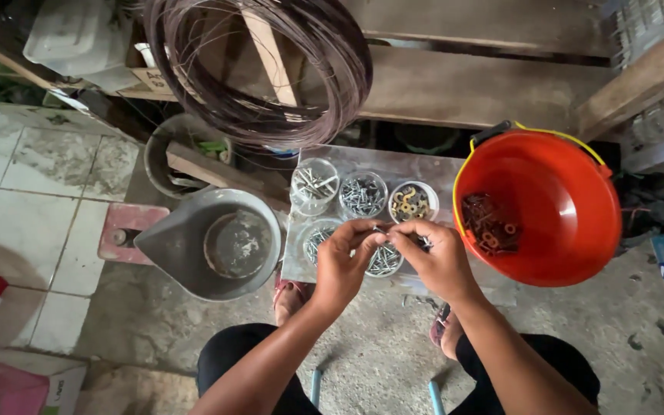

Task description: The person sorts metal fasteners by hand, picking items from a red bucket and placing them into separate clear containers on a table. They handle screws, nails, and washers, separating them into different piles.

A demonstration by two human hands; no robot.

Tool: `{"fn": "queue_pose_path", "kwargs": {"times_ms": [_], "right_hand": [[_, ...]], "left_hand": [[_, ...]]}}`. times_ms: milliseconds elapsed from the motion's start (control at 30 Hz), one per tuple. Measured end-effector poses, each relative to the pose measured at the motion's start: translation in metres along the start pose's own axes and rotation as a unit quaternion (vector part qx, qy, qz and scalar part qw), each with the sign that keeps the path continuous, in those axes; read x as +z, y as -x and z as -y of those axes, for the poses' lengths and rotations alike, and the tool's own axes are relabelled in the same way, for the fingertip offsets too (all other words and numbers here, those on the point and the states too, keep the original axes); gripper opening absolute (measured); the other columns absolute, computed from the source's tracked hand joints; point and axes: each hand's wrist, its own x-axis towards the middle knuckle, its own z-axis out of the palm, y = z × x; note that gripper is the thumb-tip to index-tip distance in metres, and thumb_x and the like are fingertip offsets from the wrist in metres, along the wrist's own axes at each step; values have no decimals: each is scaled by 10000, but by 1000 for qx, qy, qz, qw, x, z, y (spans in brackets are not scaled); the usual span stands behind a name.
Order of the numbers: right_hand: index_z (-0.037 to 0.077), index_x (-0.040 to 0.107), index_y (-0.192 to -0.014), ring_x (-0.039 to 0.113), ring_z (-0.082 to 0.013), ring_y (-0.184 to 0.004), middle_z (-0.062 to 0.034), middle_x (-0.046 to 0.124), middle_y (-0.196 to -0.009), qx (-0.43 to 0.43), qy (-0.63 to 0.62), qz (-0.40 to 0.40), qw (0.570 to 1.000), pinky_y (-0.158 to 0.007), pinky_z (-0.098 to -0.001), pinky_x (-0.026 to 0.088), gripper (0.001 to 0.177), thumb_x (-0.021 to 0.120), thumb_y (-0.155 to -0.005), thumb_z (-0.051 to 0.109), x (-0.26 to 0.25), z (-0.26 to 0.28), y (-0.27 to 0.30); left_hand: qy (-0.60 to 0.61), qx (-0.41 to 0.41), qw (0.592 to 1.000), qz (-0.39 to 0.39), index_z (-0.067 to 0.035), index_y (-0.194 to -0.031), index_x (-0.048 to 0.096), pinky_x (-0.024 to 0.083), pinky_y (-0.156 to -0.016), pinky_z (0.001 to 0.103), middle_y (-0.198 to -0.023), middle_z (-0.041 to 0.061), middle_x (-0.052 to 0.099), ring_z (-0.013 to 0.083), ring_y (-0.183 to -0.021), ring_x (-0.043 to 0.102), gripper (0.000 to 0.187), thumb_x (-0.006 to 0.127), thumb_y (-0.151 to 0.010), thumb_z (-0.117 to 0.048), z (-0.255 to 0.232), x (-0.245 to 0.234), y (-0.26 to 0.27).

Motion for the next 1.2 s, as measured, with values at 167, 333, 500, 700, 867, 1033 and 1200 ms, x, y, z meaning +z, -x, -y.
{"fn": "queue_pose_path", "kwargs": {"times_ms": [167, 333, 500, 700, 867, 1033, 1200], "right_hand": [[41, 811, -890, 517, -96, -569, -41, 609, -534, -5, -2, -4, 1000, -557, -267, 487, 82, 773, -869, 111, 6, 5, 1], [36, 809, -888, 513, -88, -564, -29, 592, -525, -1, -2, -2, 1000, -552, -259, 483, 83, 768, -876, 107, 7, 9, 1], [42, 812, -907, 525, -93, -540, -37, 586, -508, -2, -4, -9, 1000, -541, -254, 480, 88, 775, -875, 116, 8, 4, 1], [56, 803, -894, 497, -71, -448, -15, 531, -444, 27, -23, -43, 998, -466, -222, 444, 75, 766, -877, 119, 6, -1, 2], [19, 750, -927, 420, -48, -379, -7, 428, -407, 55, -132, -107, 984, -384, -185, 338, 78, 705, -935, 82, -12, -19, -5], [-13, 691, -970, 338, -38, -334, -4, 332, -423, 30, -222, -156, 962, -349, -177, 300, 56, 648, -985, 20, -37, -26, -16], [-49, 694, -990, 341, -9, -341, 17, 326, -445, 21, -248, -156, 956, -323, -166, 294, 87, 630, -989, 11, -43, -33, -14]], "left_hand": [[-57, -2, 998, -23, -27, -1087, 735, 565, -919, 370, -936, 130, 810, 210, -977, 763, 233, 790, -897, -149, -1, -7, -3], [-67, -14, 997, -32, -90, -1031, 757, 564, -908, 323, -892, 83, 817, 167, -954, 779, 224, 837, -850, -195, -12, -6, -2], [-89, -27, 995, -31, -120, -990, 758, 570, -870, 312, -868, 47, 821, 168, -916, 790, 181, 826, -866, -234, -10, -10, -2], [-101, -15, 994, -39, -132, -933, 764, 585, -740, 275, -739, 51, 795, 127, -770, 781, 167, 847, -851, -252, -1, -5, -5], [-156, -9, 987, -27, -121, -946, 749, 569, -655, 284, -655, 53, 751, 159, -631, 728, 179, 817, -883, -274, 11, -15, -15], [-342, 90, 935, 18, -211, -957, 744, 583, -715, 433, -782, 46, 716, 312, -753, 718, 170, 794, -865, -345, 71, -3, -48], [-420, 257, 870, 41, -167, -859, 694, 549, -664, 432, -751, 51, 621, 337, -710, 687, 115, 753, -861, -266, 88, 30, -75]]}}
